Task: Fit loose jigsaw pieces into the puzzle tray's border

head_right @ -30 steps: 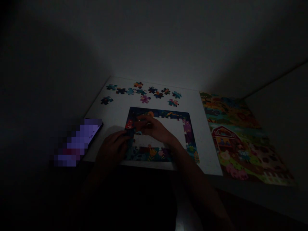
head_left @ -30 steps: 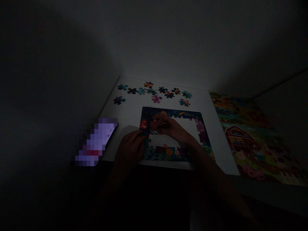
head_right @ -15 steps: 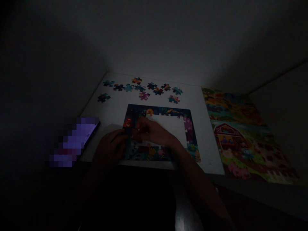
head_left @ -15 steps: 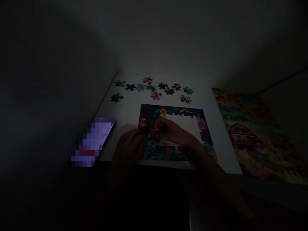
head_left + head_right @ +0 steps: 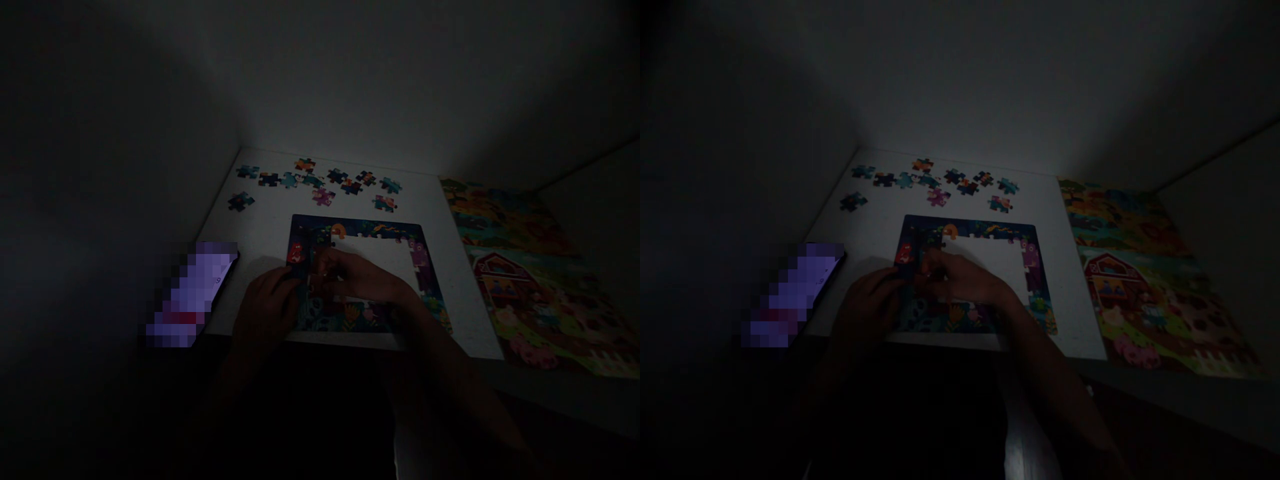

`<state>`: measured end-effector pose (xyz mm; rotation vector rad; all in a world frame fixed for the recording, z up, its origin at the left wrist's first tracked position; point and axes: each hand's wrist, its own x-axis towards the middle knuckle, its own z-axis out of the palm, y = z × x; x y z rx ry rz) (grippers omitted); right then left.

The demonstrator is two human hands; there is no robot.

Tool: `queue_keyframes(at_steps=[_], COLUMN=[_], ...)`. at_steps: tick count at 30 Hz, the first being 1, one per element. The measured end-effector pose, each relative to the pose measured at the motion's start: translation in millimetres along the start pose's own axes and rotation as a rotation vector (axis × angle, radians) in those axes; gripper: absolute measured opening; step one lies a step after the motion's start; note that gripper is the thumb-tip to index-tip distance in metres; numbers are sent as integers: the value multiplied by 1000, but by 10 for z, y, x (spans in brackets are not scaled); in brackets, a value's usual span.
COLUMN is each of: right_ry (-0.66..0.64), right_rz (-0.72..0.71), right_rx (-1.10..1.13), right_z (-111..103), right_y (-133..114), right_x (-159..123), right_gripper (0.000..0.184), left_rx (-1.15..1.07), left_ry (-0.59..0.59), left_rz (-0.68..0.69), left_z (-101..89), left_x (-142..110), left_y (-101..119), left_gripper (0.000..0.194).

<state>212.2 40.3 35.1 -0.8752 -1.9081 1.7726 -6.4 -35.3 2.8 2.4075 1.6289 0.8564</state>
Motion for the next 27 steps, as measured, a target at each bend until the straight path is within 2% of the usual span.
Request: queue_keyframes(at_steps=[6, 13, 19, 23, 27], right_ry=[45, 68, 110, 91, 77], right_rz=[16, 25, -63, -121, -149], right_rx=[-157, -215, -364, -482, -538], right_z=[38, 79, 93, 107, 114], right_y=[-21, -23, -42, -64, -146], right_x=[9, 17, 19, 64, 29], right_gripper=[17, 16, 16, 15, 19], left_rx=[1, 11, 6, -14, 1], left_ry=[10, 34, -10, -58, -89], left_rz=[-3, 19, 74, 59, 76], left_z=[16, 13, -16, -24, -28], left_x=[-1, 12, 8, 10, 20], left_y=[-6, 11, 24, 19, 13], left_gripper=[26, 19, 22, 27, 25])
